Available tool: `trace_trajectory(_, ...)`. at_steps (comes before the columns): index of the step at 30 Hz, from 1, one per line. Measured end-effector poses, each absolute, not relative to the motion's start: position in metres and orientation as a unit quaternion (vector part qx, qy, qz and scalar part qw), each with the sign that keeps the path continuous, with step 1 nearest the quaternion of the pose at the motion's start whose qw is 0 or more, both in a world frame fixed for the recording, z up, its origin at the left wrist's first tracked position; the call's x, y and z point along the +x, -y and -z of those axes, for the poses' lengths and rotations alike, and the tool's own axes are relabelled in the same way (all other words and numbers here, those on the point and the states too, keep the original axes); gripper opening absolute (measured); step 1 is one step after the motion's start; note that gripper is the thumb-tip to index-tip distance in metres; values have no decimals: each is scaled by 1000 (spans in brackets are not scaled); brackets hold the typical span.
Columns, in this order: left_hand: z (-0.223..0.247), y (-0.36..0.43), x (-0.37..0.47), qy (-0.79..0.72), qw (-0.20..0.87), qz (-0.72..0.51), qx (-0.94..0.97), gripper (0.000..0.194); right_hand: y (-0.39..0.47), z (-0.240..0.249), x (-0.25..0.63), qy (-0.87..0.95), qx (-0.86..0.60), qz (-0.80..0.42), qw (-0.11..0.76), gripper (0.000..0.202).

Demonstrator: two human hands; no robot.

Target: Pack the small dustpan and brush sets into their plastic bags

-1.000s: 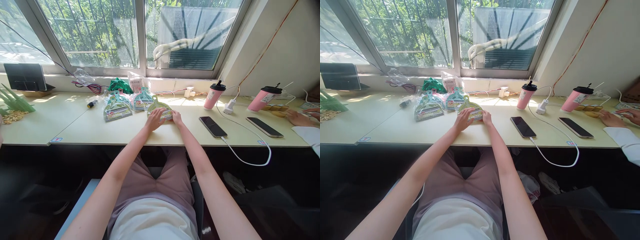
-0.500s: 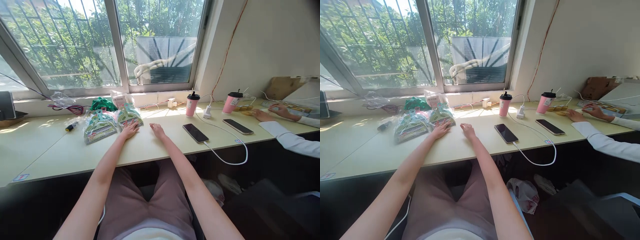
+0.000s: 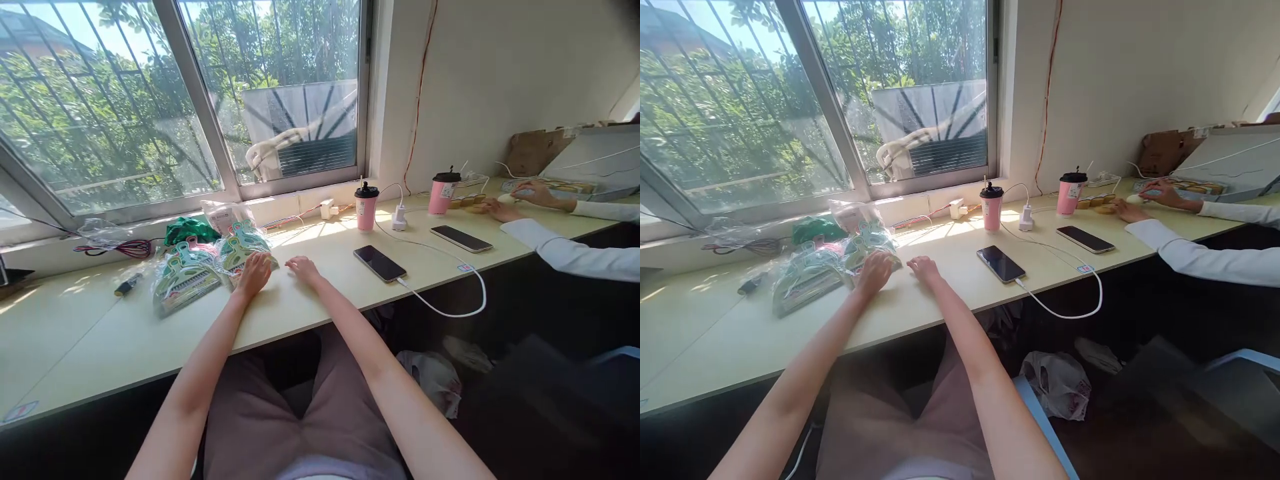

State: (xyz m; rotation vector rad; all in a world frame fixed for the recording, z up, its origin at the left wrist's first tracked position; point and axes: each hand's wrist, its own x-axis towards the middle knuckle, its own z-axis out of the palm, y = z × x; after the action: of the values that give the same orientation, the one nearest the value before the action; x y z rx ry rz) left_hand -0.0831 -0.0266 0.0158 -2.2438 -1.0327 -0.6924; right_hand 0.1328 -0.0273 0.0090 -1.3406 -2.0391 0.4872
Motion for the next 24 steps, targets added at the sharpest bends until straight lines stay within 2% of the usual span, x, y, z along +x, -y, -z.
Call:
trace_trajectory(8,-14,56,-41,318,270,197,-887,26,30,-11,139,760,-526,-168,343,29)
trace_trajectory(16,-19,59,-63,594,162,297,-730,30,27,-7,143,749,-530,-189,351,27)
trace_trajectory(20,-17,56,-71,715,72,259,-646,47,27,-6,146,736,-535,-208,360,28)
trace_trajectory(24,-17,54,-75,731,22,202,-652,55,27,-5,146,734,-536,-222,352,28)
